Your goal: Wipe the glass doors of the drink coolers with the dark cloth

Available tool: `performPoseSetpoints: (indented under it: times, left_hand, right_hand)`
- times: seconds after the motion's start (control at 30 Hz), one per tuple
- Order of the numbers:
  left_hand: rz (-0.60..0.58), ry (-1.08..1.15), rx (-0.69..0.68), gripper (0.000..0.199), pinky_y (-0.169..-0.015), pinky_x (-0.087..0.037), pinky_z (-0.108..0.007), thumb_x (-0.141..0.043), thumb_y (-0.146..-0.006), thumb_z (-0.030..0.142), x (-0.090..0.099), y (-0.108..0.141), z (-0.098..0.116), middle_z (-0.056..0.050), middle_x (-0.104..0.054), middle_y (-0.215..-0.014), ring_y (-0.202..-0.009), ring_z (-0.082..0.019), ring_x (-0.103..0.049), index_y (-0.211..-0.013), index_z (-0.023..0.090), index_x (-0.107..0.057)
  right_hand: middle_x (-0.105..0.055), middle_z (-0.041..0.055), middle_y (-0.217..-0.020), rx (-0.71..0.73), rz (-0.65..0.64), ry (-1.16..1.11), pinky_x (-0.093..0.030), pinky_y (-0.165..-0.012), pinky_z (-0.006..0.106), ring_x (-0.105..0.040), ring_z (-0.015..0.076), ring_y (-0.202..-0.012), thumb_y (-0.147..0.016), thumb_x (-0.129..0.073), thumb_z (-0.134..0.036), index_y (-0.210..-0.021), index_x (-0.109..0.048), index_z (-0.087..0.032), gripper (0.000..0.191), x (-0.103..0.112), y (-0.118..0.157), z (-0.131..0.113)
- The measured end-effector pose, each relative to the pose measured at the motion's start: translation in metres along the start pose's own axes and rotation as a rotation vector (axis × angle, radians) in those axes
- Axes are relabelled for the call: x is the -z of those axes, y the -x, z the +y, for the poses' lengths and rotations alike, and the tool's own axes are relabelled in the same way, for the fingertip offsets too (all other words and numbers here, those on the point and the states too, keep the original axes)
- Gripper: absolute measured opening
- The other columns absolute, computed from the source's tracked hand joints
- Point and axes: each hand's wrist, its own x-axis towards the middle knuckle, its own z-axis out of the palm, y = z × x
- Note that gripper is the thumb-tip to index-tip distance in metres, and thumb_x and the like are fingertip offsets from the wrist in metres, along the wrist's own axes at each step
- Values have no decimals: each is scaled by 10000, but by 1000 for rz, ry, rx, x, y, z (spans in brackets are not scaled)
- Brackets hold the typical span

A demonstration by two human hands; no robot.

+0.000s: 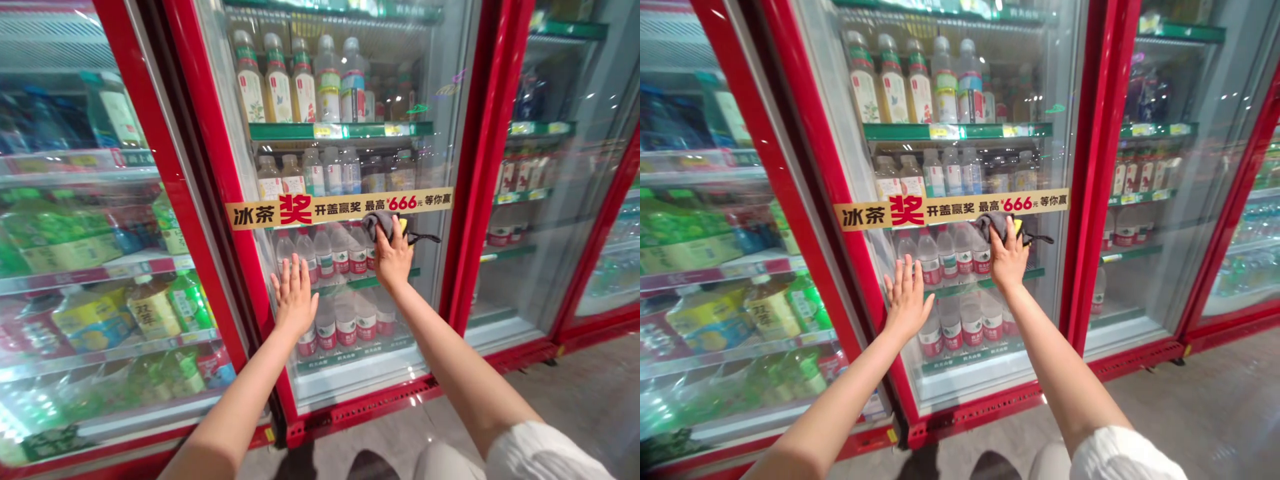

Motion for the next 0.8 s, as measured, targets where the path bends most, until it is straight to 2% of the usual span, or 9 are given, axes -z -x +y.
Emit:
performPoseSetpoints:
  times: [0.1, 0.17, 0.27, 0.33, 0.4, 0.47, 0.6, 0.7, 0.8]
  left_hand:
    - [-6, 2, -32, 926, -1240, -90, -686, -614, -926, 296, -5, 1, 9, -224, -65, -1697, -1579, -365, 27, -1640, 105, -58]
    - [-18, 9, -80, 919, -1243, -70, -684, -625, -923, 296, -7, 0, 17, -207, -76, -1701, -1582, -357, 14, -1644, 136, -78]
    - [-38, 18, -139, 904, -1246, -43, -679, -635, -919, 293, -9, -6, 32, -187, -88, -1705, -1586, -342, 4, -1645, 167, -111]
    - [-51, 23, -153, 898, -1245, -37, -682, -645, -913, 290, -11, -14, 43, -182, -89, -1706, -1587, -343, 2, -1643, 169, -136]
    - [-60, 32, -162, 905, -1236, -24, -698, -662, -903, 292, -13, -22, 51, -176, -87, -1708, -1587, -348, 1, -1641, 181, -150]
    - [-61, 47, -170, 929, -1229, -8, -708, -681, -892, 296, -14, -29, 58, -166, -75, -1711, -1586, -349, 14, -1644, 202, -142]
    - [-56, 68, -176, 1015, -1227, 16, -701, -721, -867, 304, -15, -36, 66, -165, -47, -1711, -1580, -347, 53, -1649, 210, -81]
    - [-51, 64, -171, 1067, -1218, 42, -705, -749, -851, 313, -14, -38, 69, -182, -30, -1705, -1576, -350, 65, -1649, 200, -50]
    - [-41, 60, -171, 1083, -1219, 64, -694, -752, -853, 323, -15, -40, 73, -194, -57, -1699, -1577, -341, 61, -1647, 170, -33]
  right_hand:
    - [-290, 164, -1671, -107, 17, -5, -498, -941, 581, -396, 404, -1427, -988, -433, -258, -1574, -400, -336, 591, -6, 32, 14]
    - [-309, 152, -1668, -24, -39, 10, -498, -929, 565, -383, 409, -1436, -987, -444, -253, -1547, -444, -357, 570, -5, 45, 14]
    - [-313, 95, -1681, 188, -105, 26, -460, -988, 543, -393, 389, -1440, -989, -471, -264, -1499, -506, -394, 527, 4, 26, 14]
    - [-295, 77, -1691, 214, -85, 34, -443, -1022, 527, -415, 372, -1431, -993, -467, -264, -1503, -502, -388, 526, 10, 0, 21]
    - [-272, 80, -1699, 148, -53, 35, -458, -1015, 520, -424, 373, -1426, -996, -445, -266, -1522, -482, -366, 536, 13, -19, 35]
    - [-257, 100, -1701, 25, -13, 20, -492, -982, 524, -429, 382, -1423, -992, -422, -265, -1554, -436, -341, 567, 10, -20, 51]
    - [-267, 162, -1681, -186, 57, -32, -532, -937, 552, -446, 401, -1403, -964, -418, -242, -1613, -319, -298, 659, -2, 20, 64]
    - [-289, 141, -1678, -70, -15, -35, -534, -939, 542, -416, 397, -1428, -974, -432, -244, -1573, -404, -328, 605, -2, 31, 55]
    - [-275, 100, -1693, 76, -92, 4, -510, -986, 522, -380, 377, -1464, -997, -432, -261, -1534, -466, -350, 545, 8, 3, 50]
